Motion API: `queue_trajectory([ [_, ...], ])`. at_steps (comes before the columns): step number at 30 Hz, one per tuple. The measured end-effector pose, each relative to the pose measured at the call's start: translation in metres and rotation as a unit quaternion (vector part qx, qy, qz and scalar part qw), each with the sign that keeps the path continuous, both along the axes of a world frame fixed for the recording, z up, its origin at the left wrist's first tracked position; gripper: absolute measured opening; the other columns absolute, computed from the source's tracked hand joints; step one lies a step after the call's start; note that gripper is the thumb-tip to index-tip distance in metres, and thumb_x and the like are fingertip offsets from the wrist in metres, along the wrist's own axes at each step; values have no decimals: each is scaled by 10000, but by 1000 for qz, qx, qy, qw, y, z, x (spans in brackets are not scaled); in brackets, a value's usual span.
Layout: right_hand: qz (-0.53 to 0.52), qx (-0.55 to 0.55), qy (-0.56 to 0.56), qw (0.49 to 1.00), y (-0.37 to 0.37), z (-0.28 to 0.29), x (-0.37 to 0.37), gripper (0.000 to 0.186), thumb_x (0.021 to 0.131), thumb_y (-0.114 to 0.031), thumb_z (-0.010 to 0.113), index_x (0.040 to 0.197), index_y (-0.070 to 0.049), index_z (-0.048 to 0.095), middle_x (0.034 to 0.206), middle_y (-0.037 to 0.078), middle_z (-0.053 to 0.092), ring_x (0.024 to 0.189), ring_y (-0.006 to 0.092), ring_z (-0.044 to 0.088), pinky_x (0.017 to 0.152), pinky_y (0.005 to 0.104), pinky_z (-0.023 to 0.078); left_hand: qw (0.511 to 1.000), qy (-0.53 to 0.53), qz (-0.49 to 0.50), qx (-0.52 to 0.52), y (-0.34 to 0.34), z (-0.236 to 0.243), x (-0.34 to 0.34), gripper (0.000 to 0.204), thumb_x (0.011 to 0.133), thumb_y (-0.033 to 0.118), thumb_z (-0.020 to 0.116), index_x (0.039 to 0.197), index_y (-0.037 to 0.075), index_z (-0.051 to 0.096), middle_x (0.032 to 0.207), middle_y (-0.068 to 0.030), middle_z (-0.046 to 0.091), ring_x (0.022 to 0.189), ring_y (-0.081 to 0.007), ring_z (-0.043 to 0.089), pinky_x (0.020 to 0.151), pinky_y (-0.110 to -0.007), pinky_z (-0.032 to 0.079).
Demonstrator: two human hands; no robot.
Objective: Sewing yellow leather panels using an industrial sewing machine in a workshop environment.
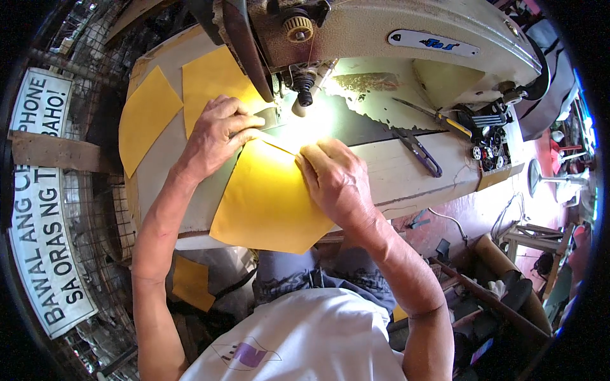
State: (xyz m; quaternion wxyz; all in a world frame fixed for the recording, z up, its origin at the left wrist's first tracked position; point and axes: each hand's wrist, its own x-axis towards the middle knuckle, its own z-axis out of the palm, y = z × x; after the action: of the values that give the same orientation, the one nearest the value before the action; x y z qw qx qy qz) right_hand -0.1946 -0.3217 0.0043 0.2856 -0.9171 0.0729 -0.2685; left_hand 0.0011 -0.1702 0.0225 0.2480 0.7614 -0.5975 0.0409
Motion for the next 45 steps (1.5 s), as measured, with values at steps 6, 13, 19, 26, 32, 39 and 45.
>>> queue_trajectory([
  [6,-8,101,52,994,-5,9,4,146,849,-126,710,954,-29,677,877,144,633,835,367,647,761,444,528,999,6,-37,-1,4,7,-3,119,808,67,748,909,57,687,885,-52,607,909,-241,587,881,-379,445],
  [13,-29,99,111,988,-4,13,5,181,808,-90,742,981,-46,714,937,149,649,883,324,655,787,402,521,993,60,-79,62,5,37,-4,140,879,90,688,1002,33,653,896,-89,588,912,-300,588,847,-431,481],
  [19,30,42,118,992,-17,29,13,125,828,-147,675,854,-24,673,828,186,643,839,379,645,760,440,515,995,29,-51,86,3,35,2,141,890,122,680,1005,44,706,876,-122,595,898,-314,610,840,-433,489],
  [26,49,128,282,950,-49,47,34,182,794,-164,645,802,18,652,746,259,634,724,385,677,661,443,518,978,124,-34,166,-22,31,15,154,870,134,680,962,18,721,924,-161,627,901,-332,637,844,-428,509],
  [32,48,77,252,963,-52,28,30,183,812,-165,722,867,5,685,661,113,616,613,152,552,628,345,475,990,3,-24,138,-23,6,26,189,862,122,686,1009,3,685,980,-150,642,971,-326,630,895,-424,516],
  [39,47,-8,75,996,-47,10,15,139,814,-94,754,915,-15,700,843,129,662,808,300,664,716,383,523,985,-108,-99,87,-23,13,18,138,826,45,648,948,-21,654,1046,-129,656,1050,-298,623,965,-394,517],
  [45,56,-103,30,993,-35,7,4,206,798,-58,687,1003,-42,705,910,104,622,869,298,632,776,381,541,967,-190,-168,21,-17,12,14,107,801,99,656,874,22,643,930,-85,632,951,-239,618,944,-347,499],
])
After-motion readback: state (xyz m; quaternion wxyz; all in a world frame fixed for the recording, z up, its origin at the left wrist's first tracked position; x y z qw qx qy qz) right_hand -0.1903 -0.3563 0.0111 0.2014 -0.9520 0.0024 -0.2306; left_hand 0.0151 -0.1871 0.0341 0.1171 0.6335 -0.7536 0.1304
